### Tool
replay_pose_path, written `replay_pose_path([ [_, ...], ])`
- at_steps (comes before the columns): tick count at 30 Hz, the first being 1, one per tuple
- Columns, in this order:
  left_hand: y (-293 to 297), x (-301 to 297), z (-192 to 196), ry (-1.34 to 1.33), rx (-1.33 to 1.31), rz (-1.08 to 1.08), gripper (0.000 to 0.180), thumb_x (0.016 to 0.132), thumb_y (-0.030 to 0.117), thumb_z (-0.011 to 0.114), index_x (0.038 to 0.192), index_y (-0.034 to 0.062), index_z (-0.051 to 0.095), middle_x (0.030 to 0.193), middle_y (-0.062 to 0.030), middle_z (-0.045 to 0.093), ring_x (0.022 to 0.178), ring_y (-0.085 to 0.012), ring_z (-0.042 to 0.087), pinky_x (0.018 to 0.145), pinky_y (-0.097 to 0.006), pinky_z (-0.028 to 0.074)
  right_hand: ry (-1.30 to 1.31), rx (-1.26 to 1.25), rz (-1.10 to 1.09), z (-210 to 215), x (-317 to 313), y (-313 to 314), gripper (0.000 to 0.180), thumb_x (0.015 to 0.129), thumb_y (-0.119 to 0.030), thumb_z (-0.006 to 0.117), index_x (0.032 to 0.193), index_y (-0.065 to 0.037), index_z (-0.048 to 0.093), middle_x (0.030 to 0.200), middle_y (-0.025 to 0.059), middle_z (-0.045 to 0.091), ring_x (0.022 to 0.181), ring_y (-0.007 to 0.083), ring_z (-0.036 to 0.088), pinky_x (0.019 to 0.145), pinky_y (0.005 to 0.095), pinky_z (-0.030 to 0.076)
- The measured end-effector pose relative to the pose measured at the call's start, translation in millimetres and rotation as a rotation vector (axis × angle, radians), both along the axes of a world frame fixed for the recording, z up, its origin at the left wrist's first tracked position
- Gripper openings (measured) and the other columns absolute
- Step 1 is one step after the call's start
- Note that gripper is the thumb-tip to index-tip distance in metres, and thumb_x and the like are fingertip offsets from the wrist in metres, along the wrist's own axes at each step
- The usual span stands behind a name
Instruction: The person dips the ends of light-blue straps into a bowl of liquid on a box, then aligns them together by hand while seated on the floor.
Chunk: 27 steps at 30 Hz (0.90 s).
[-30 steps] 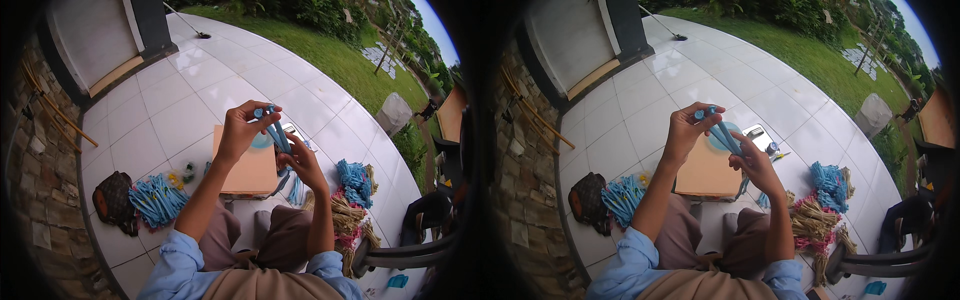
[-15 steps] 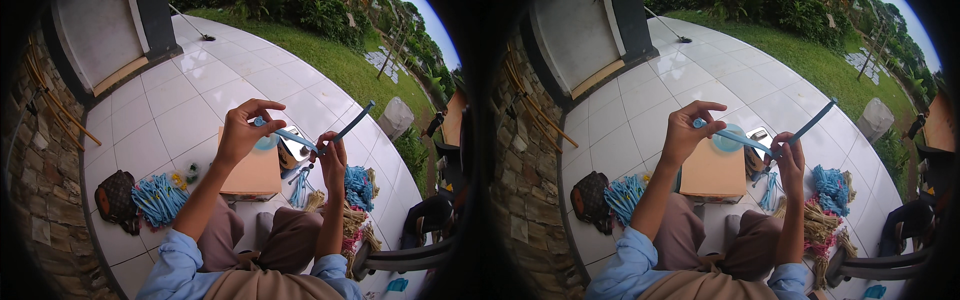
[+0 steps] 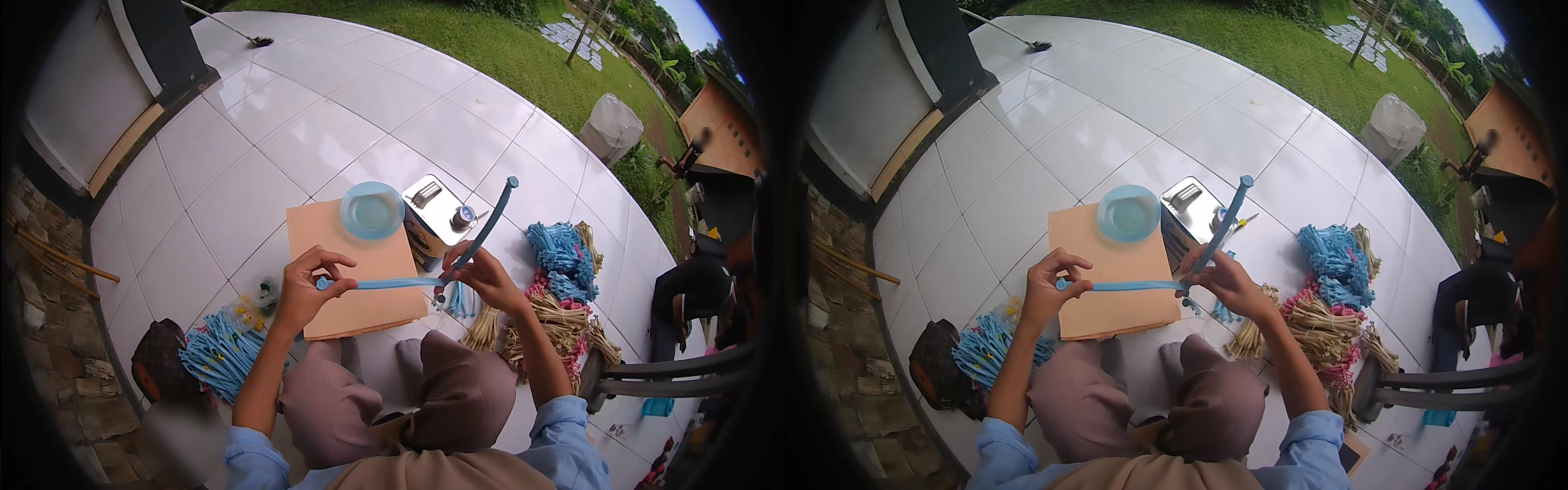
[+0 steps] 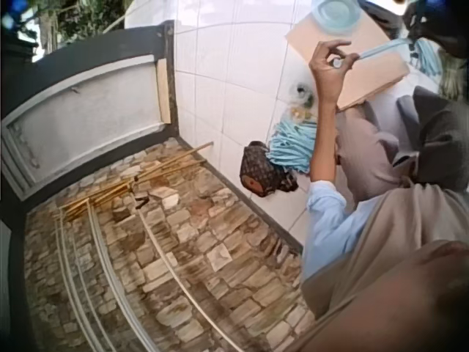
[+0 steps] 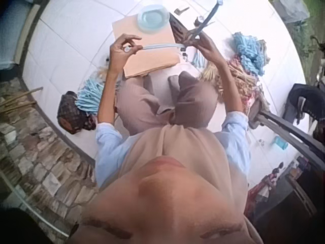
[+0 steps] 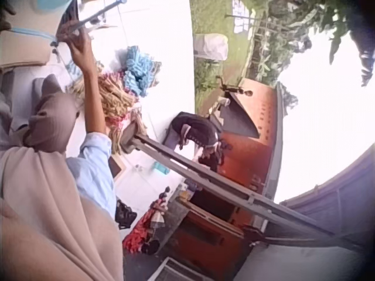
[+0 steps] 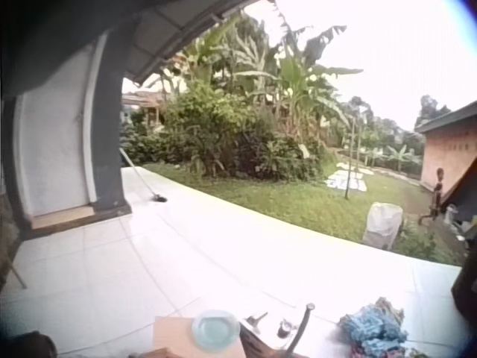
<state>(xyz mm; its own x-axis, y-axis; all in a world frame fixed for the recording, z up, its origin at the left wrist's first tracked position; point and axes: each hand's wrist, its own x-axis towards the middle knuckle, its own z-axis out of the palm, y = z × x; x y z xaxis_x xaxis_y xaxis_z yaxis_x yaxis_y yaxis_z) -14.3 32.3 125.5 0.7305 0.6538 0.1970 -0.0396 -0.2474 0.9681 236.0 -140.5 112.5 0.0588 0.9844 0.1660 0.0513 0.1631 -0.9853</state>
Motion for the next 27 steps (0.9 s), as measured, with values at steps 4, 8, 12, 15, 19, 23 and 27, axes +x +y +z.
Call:
replay_pose_path([
  [4,15,3,-56,0.041,-0.155,0.019,0.022,0.068,-0.006,0.074,0.087,0.0014,0.065,0.081,-0.0021,0.054,0.069,-0.0079,0.057,0.063,-0.022,0.049,-0.063,-0.037,-0.044,-42,0,16,0.027,0.085,0.009,0.049,0.109,-0.002,0.048,0.107,0.0075,0.051,0.099,0.0175,0.056,0.083,0.0308,0.049],
  [8,28,15,-88,0.069,-0.148,0.056,0.021,0.067,-0.007,0.073,0.085,0.0007,0.065,0.081,-0.0021,0.054,0.069,-0.0083,0.057,0.061,-0.022,0.049,-0.24,-0.095,-0.056,-59,5,31,0.021,0.086,0.008,0.05,0.105,-0.001,0.05,0.102,0.0086,0.05,0.096,0.0196,0.056,0.08,0.0315,0.05],
  [12,39,25,-106,0.082,0.011,0.044,0.018,0.066,-0.006,0.074,0.082,0.0015,0.067,0.078,-0.0029,0.054,0.068,-0.0088,0.055,0.057,-0.023,0.049,-0.156,-0.182,-0.032,-83,16,41,0.016,0.087,0.005,0.05,0.103,0.001,0.048,0.1,0.0095,0.048,0.091,0.02,0.058,0.078,0.0323,0.05],
  [15,46,25,-105,0.184,0.149,0.006,0.017,0.066,-0.002,0.075,0.081,0.004,0.069,0.075,-0.0029,0.052,0.066,-0.0099,0.053,0.056,-0.024,0.047,-0.067,-0.213,-0.046,-90,19,49,0.019,0.088,0.003,0.051,0.105,0.0,0.044,0.101,0.0092,0.047,0.089,0.0194,0.059,0.077,0.0324,0.051],
  [19,54,33,-104,0.27,0.326,-0.073,0.019,0.065,0.003,0.075,0.083,0.0085,0.071,0.071,-0.0025,0.047,0.064,-0.0119,0.05,0.055,-0.026,0.045,0.044,-0.309,-0.014,-89,32,64,0.022,0.09,-0.006,0.054,0.108,-0.001,0.042,0.098,0.0067,0.049,0.081,0.0158,0.061,0.072,0.0313,0.051],
  [23,59,36,-108,0.298,0.423,-0.098,0.027,0.066,0.0,0.073,0.089,0.0144,0.072,0.071,-0.0022,0.041,0.062,-0.0128,0.048,0.054,-0.027,0.045,0.092,-0.318,0.022,-92,41,82,0.024,0.09,-0.01,0.054,0.109,-0.003,0.039,0.093,0.0058,0.046,0.074,0.0145,0.059,0.064,0.0283,0.048],
  [27,62,35,-111,0.328,0.449,-0.11,0.031,0.067,-0.001,0.072,0.093,0.017,0.072,0.072,-0.0024,0.039,0.061,-0.013,0.047,0.054,-0.028,0.045,0.074,-0.351,0.028,-96,42,95,0.026,0.091,-0.017,0.055,0.107,-0.005,0.038,0.084,0.0044,0.045,0.064,0.0108,0.054,0.056,0.0252,0.042],
])
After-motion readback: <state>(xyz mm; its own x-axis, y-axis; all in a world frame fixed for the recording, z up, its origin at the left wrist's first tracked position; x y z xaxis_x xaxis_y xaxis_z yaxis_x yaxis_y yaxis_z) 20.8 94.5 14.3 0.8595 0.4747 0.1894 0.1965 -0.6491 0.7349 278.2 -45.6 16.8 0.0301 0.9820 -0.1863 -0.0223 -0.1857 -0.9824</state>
